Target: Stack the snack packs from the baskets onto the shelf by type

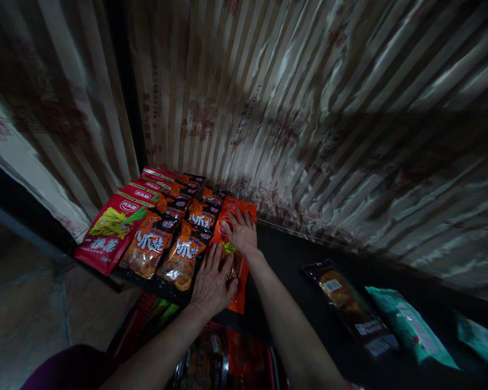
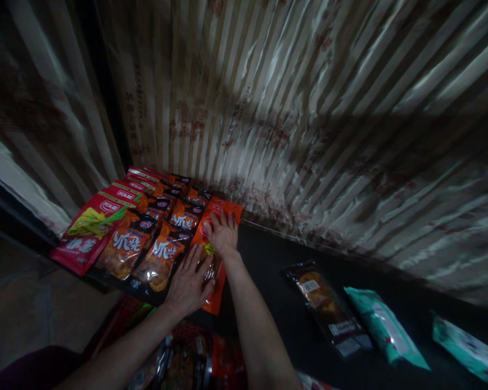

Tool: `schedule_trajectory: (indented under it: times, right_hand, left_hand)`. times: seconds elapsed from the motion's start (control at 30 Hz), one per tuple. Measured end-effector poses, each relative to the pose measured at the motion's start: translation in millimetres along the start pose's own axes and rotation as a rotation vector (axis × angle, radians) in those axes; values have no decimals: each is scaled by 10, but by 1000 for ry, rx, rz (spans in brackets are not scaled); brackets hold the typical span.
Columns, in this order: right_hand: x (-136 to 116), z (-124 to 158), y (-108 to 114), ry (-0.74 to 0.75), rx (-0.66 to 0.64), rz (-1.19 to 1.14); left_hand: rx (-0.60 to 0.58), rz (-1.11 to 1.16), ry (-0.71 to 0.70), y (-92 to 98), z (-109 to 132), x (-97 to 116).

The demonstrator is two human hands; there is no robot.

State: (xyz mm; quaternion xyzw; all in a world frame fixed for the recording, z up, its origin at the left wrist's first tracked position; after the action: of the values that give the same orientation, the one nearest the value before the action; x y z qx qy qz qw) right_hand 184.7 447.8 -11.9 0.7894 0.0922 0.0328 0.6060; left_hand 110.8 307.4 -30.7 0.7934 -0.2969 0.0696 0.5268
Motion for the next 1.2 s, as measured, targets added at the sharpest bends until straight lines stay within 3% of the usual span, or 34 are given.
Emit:
schedule_trajectory:
  times: [0.13, 0.4, 0.77, 0.87, 1.0, 1.2]
  right_hand:
    - [81, -46, -173, -98, -141, 27]
    - [173, -176, -294, -195, -267, 13]
    - [285, -334, -439, -194, -169, -119]
    - [267, -330, -375, -172, -120, -104]
    - [181, -272, -118, -121, -4, -31]
    - [-22, 40, 253, -11, 198, 1]
  left_hand:
    - [-19, -1, 0, -17, -3, 2]
    - [-55, -21, 15, -57, 9, -23]
    - [-25, 10, 15, -57, 15, -49]
    - [-24, 17, 10, -45, 15, -38]
    - [-39, 26, 22, -35, 12, -36]
    - [-12, 47, 6, -11, 10, -24]
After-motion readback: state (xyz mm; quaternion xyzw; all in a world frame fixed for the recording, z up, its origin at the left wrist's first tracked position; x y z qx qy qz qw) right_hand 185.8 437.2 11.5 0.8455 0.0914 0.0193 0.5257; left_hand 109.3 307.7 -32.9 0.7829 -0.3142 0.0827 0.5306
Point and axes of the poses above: each hand's wrist, its own z-axis away from the middle knuckle, its own y-axis out of the back of the hand, x = y × z, the point moved 10 cm from there along -z, towards the middle knuckle, and after that the axes turned 1 degree about x, right-handed, at the moved point
